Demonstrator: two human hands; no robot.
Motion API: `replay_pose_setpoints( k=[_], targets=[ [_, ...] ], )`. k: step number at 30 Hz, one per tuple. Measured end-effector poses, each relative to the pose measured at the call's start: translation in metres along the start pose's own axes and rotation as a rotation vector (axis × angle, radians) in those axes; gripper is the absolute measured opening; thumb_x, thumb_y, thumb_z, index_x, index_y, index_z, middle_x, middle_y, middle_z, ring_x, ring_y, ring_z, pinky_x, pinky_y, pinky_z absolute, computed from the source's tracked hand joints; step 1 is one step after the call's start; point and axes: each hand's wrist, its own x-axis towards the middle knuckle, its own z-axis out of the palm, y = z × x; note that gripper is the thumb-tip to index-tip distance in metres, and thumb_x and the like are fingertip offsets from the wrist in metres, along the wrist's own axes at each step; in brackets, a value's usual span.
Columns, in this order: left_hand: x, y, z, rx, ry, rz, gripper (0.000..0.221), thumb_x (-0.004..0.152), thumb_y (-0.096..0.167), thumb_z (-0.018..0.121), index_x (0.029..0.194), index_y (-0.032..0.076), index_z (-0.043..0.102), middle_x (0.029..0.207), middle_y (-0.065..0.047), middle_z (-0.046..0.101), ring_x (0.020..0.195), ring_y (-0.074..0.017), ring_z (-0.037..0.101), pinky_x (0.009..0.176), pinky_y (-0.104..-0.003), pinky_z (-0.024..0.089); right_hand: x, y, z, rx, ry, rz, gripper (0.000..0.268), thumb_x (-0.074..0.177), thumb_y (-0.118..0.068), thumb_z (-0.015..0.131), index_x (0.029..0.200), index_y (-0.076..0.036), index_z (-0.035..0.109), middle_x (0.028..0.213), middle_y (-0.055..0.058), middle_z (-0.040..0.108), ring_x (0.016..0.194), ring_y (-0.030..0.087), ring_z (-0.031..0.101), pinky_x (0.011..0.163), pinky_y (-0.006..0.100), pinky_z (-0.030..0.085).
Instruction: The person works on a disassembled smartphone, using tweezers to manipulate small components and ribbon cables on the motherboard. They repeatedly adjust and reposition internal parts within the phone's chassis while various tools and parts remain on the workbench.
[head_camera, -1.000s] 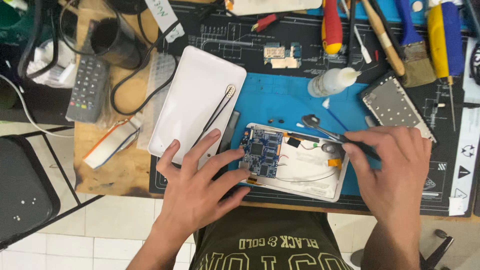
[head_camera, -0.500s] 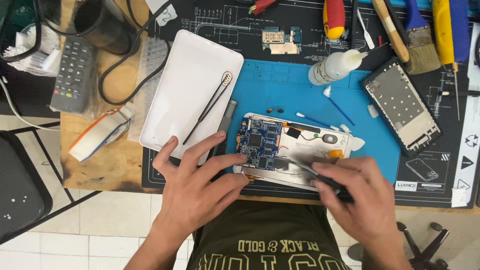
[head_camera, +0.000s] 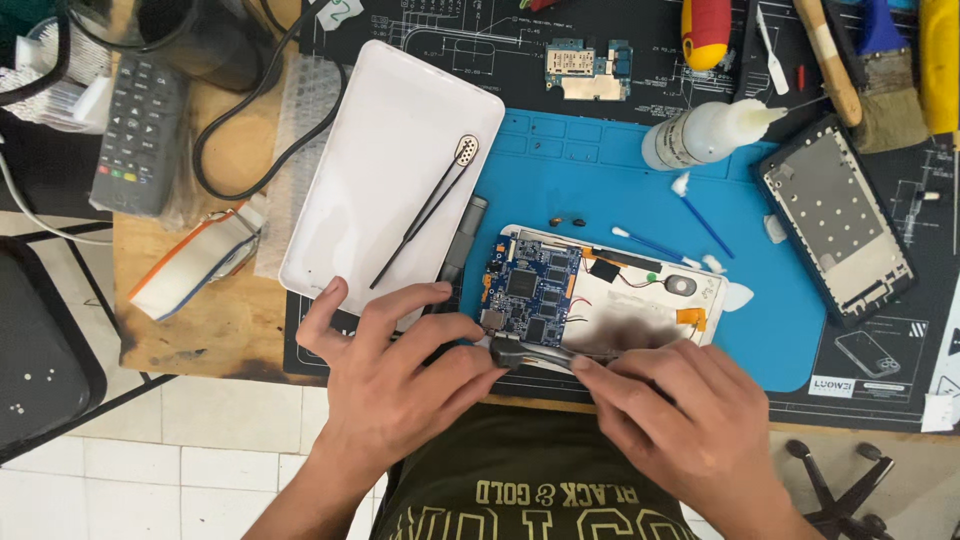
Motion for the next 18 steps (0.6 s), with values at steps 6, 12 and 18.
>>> replay_pose_setpoints(
  k=[6,12,18],
  targets=[
    [0.003,0.0,0.0,-0.003,-0.044,-0.006,0.028,0.111,0.042,0.081,0.09,0.032,0.065,0.112,0.015,0.077,0.127,-0.0254,0.078,0.121,-0.062,0.023,-0.002,-0.005,0.001,0.092,-0.088,-0.001,0.032,0.108,-0.02,0.083,0.14,-0.023,0.08,0.114,0.002,0.074,0.089,0.027,0.068,0.082,0.05,0.063],
    [0.004,0.0,0.004,0.009,-0.039,-0.031,0.026,0.104,0.048,0.088,0.094,0.031,0.07,0.112,0.014,0.077,0.127,-0.0244,0.077,0.12,-0.062,0.026,-0.028,0.01,-0.006,0.017,-0.115,0.038,0.036,0.105,-0.028,0.086,0.14,-0.028,0.08,0.119,0.001,0.072,0.098,0.026,0.074,0.086,0.054,0.067],
    [0.006,0.001,0.002,0.006,-0.057,-0.035,0.024,0.101,0.042,0.09,0.093,0.031,0.07,0.113,0.015,0.077,0.13,-0.0241,0.076,0.122,-0.061,0.024,0.007,-0.005,-0.007,0.182,-0.044,-0.021,0.021,0.105,-0.014,0.086,0.125,-0.014,0.082,0.103,0.006,0.07,0.08,0.025,0.068,0.079,0.046,0.065]
  ],
)
